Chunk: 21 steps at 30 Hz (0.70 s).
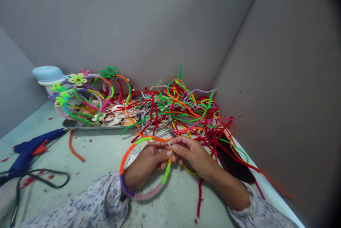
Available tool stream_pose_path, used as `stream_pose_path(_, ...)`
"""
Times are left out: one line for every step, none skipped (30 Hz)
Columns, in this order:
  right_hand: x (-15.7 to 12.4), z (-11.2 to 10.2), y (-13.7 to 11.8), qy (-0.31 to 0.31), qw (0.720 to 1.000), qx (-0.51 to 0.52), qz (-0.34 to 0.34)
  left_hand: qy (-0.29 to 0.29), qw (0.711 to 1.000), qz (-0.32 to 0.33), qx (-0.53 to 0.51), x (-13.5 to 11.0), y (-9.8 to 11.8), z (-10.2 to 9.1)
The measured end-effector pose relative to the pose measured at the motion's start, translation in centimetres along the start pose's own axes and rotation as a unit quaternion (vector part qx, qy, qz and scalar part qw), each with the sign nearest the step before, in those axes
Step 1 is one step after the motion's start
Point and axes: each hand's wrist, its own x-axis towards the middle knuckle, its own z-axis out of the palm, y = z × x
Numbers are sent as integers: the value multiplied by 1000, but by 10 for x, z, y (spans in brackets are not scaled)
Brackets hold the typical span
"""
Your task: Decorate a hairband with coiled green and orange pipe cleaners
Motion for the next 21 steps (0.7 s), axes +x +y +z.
stream_pose_path(0,0,1,-2,1000,6,-3,-6,1000,-8,-6,0,1,0)
stream_pose_path(1,-1,2,-7,1000,10,-5,-13,1000,-17,-11,0,2,-1)
stream_pose_path(2,-2,4,-11,1000,16,-6,-19,999,-25,-15,1,2,-2)
stream_pose_path(3,-3,6,-16,1000,25,-6,-23,999,-32,-21,1,2,-3)
stream_pose_path(3,-4,8,-20,999,40,-4,-26,998,-38,-31,3,2,-5)
stream_pose_path(4,-5,10,-21,998,59,0,-25,998,-43,-48,4,1,-8)
stream_pose_path(6,-6,11,-15,996,83,3,-28,996,-45,-67,6,0,-10)
stream_pose_path(7,-7,13,-3,994,108,5,-28,995,-45,-87,7,0,-12)
stream_pose_path(8,-9,14,11,991,135,4,-25,993,-47,-104,9,1,-14)
stream_pose_path(9,-10,14,26,986,162,2,-20,990,-55,-125,9,1,-16)
stream_pose_path(10,-12,15,42,981,189,-4,-15,988,-60,-143,10,3,-17)
stream_pose_path(11,-14,15,58,975,215,-10,-7,985,-55,-161,10,4,-17)
stream_pose_path(12,-15,15,74,968,239,-15,16,985,-40,-169,9,6,-16)
stream_pose_path(13,-17,16,89,961,260,-19,36,984,-30,-172,8,8,-16)
stream_pose_path(14,-19,16,102,955,276,-22,55,984,-19,-170,7,9,-15)
stream_pose_path(15,-20,16,114,951,287,-24,70,984,-6,-165,6,10,-14)
stream_pose_path(16,-21,16,122,948,292,-26,81,985,7,-155,6,11,-13)
stream_pose_path(16,-21,15,128,947,293,-28,91,985,22,-143,6,11,-12)
stream_pose_path(16,-22,15,132,946,296,-29,100,986,36,-130,6,10,-12)
stream_pose_path(17,-22,15,135,944,301,-31,111,986,51,-117,6,10,-12)
stream_pose_path(16,-23,15,139,941,308,-33,124,985,65,-104,7,9,-12)
